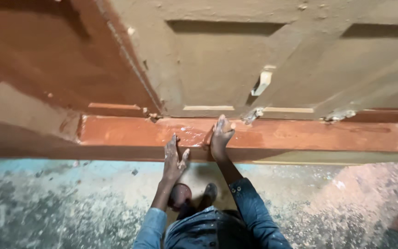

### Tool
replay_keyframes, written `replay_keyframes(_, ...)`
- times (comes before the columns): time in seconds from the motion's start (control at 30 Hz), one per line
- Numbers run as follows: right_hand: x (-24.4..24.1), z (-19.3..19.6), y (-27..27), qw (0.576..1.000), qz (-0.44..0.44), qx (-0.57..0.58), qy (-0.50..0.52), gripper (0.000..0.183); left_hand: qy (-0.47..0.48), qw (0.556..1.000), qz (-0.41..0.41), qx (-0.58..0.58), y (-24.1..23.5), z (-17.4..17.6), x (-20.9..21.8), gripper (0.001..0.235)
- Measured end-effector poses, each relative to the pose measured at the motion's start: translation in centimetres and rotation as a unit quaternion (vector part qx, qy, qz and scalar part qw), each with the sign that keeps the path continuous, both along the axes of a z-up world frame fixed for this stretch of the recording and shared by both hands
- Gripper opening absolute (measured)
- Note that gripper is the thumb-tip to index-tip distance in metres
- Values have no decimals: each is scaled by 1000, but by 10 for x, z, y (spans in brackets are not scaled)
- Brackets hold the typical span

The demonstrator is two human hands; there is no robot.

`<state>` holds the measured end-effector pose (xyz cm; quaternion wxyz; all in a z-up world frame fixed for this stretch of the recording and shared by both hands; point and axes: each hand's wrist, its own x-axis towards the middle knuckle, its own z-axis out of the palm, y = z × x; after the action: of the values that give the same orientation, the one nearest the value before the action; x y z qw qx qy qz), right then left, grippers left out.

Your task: The person paints a wooden door with reddish-brown paint using a wide brush. They repeatedly dip the brush into a small container and apply paint to the door panels and frame, working from the lower sections upward.

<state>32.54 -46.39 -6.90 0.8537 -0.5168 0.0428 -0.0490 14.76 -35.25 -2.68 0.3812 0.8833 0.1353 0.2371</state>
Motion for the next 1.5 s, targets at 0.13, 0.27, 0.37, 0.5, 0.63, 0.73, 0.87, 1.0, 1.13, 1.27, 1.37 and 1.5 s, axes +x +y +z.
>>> replay_keyframes(0.13, 0, 33, 45, 981, 53, 184, 0, 27, -21, 998, 52, 4, 6, 3, 1, 81)
replay_keyframes(0.27, -24, 45, 82, 985, 75, 155, -14, 26, -53, 991, 102, -62, 7, 10, -19, 76)
replay_keyframes(0.37, -34, 43, 83, 998, 67, -21, -7, 21, -63, 987, 124, -81, 14, 15, -24, 73)
replay_keyframes(0.5, -32, 39, 35, 983, 93, -132, -83, 13, -45, 992, 106, -42, 13, 8, -22, 67)
replay_keyframes(0.63, -25, 63, -20, 957, 67, -155, -237, 15, -95, 981, 71, -153, 11, 8, -18, 76)
replay_keyframes(0.73, -28, 90, -61, 998, 60, -1, -34, 13, -73, 981, 78, -161, 7, 10, -24, 77)
replay_keyframes(0.87, -32, 119, -109, 819, -227, -440, -290, 21, -49, 983, 90, -150, 11, 10, -36, 78)
replay_keyframes(1.0, -36, 125, -121, 835, -208, -384, -334, 17, -60, 991, 60, -102, 6, 8, -40, 80)
replay_keyframes(1.13, -23, 108, -100, 817, 48, -389, -424, 23, -90, 989, 29, -118, -5, 9, -30, 81)
replay_keyframes(1.27, -2, 62, -61, 832, 89, -383, -390, 17, -79, 983, 55, -154, -23, 8, -8, 79)
replay_keyframes(1.37, 12, 23, -46, 865, 38, -374, -332, 14, -113, 975, 63, -180, -43, 9, 2, 78)
replay_keyframes(1.5, 35, -7, -25, 968, 162, -18, -188, 13, -122, 963, 68, -230, -63, 18, 34, 78)
